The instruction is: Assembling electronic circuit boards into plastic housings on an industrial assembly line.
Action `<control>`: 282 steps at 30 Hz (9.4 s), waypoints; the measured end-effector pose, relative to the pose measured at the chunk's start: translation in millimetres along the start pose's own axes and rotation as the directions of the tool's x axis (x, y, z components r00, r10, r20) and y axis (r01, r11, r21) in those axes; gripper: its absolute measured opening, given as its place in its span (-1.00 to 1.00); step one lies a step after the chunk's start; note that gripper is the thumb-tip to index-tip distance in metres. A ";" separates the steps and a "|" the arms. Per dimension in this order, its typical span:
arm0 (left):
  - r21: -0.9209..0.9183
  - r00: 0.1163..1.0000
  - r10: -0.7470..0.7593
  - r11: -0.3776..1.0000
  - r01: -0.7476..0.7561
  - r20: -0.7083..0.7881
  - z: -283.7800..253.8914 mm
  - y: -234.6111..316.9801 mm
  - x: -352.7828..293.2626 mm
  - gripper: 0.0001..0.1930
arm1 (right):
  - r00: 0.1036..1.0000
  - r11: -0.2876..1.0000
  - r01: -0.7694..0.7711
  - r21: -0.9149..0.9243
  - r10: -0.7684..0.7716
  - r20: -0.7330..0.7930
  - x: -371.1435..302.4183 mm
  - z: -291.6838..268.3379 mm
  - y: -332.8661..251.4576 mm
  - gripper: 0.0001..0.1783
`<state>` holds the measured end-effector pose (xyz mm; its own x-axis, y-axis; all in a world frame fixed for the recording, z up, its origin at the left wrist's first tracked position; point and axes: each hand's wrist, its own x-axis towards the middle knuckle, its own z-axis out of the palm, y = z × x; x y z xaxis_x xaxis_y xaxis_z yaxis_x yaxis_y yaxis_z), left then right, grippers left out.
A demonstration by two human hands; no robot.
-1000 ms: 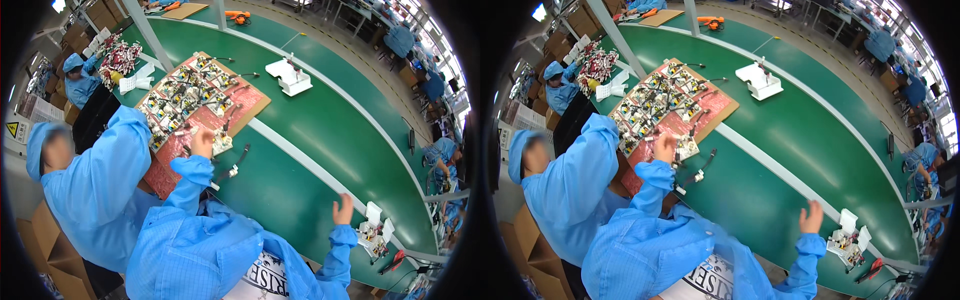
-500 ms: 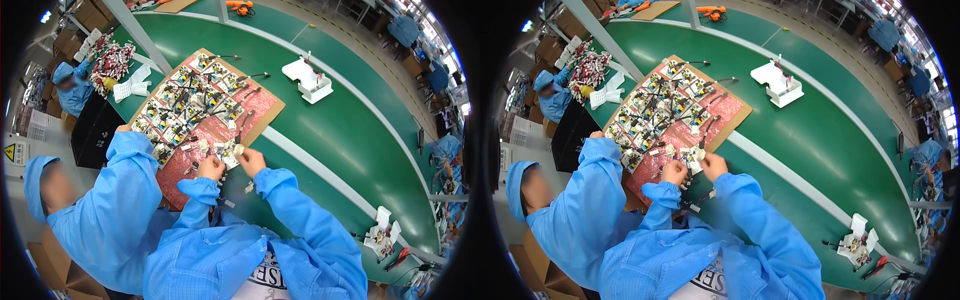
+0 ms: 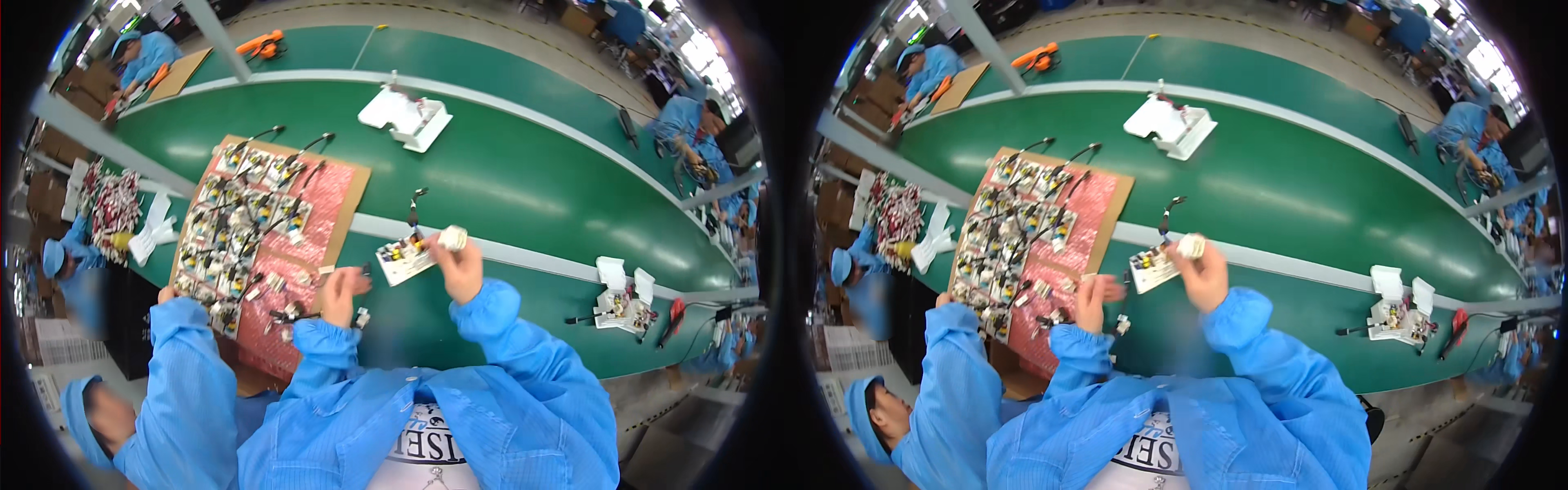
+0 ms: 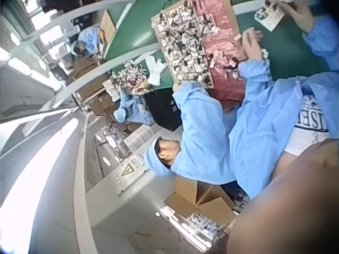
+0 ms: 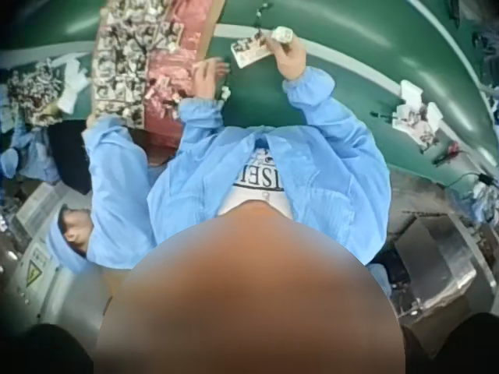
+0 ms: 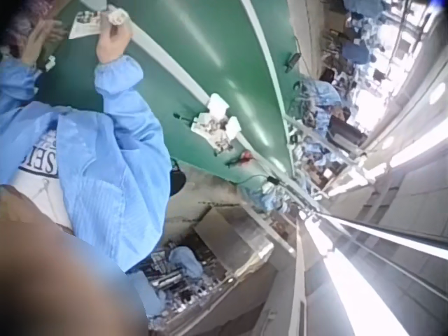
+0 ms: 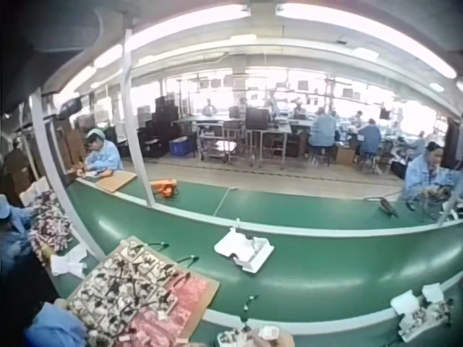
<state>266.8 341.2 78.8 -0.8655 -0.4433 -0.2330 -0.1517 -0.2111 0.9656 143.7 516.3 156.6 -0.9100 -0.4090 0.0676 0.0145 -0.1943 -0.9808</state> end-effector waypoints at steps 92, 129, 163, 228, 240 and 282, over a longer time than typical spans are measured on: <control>0.176 0.433 -0.590 0.706 0.686 0.681 139.5 -24.4 -55.5 -0.57 | 0.932 0.666 -0.349 -0.660 0.168 -0.322 -177.3 -111.2 64.5 -0.75; 0.349 0.692 -0.371 0.920 0.181 0.619 128.6 -49.3 -67.3 -0.57 | 0.984 0.679 -0.174 -0.713 0.099 -0.146 -183.2 -122.5 71.0 -0.76; 0.400 0.908 -0.244 0.911 0.096 0.339 110.7 -67.2 -33.8 -0.86 | 0.853 0.126 0.373 -0.919 0.344 0.393 -178.5 -159.4 55.8 -0.38; 0.574 0.569 0.225 0.051 -0.817 0.791 133.3 -62.6 -71.3 -0.54 | 0.980 0.254 0.164 -0.953 0.068 0.187 -212.3 -149.8 65.3 -0.53; 0.879 0.882 -0.341 0.454 -0.147 0.324 148.5 -98.3 -16.4 -0.43 | 0.916 0.188 0.050 -0.981 0.382 0.120 -190.0 -146.3 61.2 -0.50; 0.665 0.741 -0.176 0.606 -0.437 0.648 124.2 -94.1 -12.5 -0.61 | 0.887 -0.063 0.412 -0.909 0.256 0.384 -174.8 -103.5 77.7 -0.61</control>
<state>232.6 474.9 5.2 -0.9241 0.2730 -0.2675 -0.0306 0.6449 0.7637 261.0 665.0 49.7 -0.6442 -0.7552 -0.1209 -0.7526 0.6541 -0.0759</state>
